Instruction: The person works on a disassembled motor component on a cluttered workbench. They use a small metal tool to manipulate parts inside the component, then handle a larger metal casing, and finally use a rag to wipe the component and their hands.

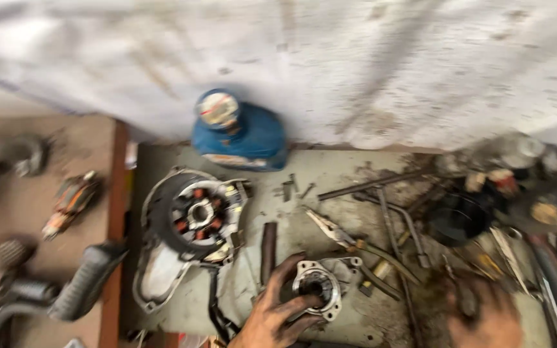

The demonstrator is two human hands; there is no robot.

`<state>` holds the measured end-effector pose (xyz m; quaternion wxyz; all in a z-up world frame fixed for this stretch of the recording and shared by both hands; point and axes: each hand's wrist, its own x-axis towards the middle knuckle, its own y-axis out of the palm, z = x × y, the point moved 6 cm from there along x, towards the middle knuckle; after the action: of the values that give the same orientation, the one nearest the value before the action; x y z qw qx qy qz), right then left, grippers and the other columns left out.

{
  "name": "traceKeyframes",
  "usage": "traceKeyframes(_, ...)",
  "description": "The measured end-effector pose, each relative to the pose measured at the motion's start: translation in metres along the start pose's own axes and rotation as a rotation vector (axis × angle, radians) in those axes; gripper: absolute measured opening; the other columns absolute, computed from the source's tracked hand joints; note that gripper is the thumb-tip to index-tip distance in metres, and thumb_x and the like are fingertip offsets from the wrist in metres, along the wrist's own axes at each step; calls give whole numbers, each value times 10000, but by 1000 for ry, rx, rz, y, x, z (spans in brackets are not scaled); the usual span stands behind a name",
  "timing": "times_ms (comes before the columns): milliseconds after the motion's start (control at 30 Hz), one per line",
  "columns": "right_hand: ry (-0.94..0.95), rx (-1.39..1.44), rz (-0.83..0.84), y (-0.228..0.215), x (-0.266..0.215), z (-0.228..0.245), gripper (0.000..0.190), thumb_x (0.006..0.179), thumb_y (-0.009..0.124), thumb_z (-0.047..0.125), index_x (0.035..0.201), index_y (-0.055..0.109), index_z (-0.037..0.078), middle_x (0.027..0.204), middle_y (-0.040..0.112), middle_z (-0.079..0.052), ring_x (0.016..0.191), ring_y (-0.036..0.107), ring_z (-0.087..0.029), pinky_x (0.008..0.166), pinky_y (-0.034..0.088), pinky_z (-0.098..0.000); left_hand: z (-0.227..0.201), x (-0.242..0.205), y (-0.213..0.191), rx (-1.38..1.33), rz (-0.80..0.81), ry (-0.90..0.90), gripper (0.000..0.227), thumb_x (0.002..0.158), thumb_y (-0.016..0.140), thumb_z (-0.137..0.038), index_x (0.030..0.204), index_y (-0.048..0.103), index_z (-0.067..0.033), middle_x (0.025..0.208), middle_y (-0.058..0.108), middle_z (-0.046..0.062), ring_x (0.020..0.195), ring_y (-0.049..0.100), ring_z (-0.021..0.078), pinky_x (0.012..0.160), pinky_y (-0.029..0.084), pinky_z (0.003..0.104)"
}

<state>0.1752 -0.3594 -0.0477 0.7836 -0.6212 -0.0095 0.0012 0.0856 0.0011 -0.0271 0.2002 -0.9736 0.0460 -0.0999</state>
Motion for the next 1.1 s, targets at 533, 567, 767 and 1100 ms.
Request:
traceKeyframes(533, -41, 738, 279, 17, -22, 39, 240, 841, 651, 68, 1067, 677, -9, 1076, 722, -164, 1051, 723, -274, 952, 571, -448, -3, 1, -9, -101, 3, -39, 338, 865, 892, -191, 1178, 771, -152, 1618, 390, 193, 1540, 441, 404, 1212, 434, 483)
traceKeyframes(567, -2, 753, 241, 7, -22, 64, 196, 800, 720, 40, 986, 718, -20, 1022, 749, -172, 989, 750, -268, 872, 611, -416, -3, 3, -10, -95, -9, -52, 366, 835, 901, -177, 1173, 765, -147, 1612, 390, 201, 1528, 431, 409, 1208, 454, 485)
traceKeyframes(767, -174, 968, 270, -8, -28, 134, 160, 744, 814, 8, 903, 799, -5, 955, 787, -157, 895, 807, -228, 716, 676, -336, -2, 7, -9, -91, -47, -45, 426, 768, 920, -144, 1153, 737, -144, 1580, 413, 205, 1499, 437, 418, 1204, 467, 502)
traceKeyframes(1100, -432, 946, 236, 2, -36, 162, 250, 798, 781, -32, 1043, 733, -9, 1044, 772, -145, 1001, 782, -243, 838, 647, -338, -3, 6, -10, -100, -59, -34, 390, 784, 912, -146, 1103, 691, -113, 1571, 407, 194, 1490, 448, 430, 1166, 519, 449)
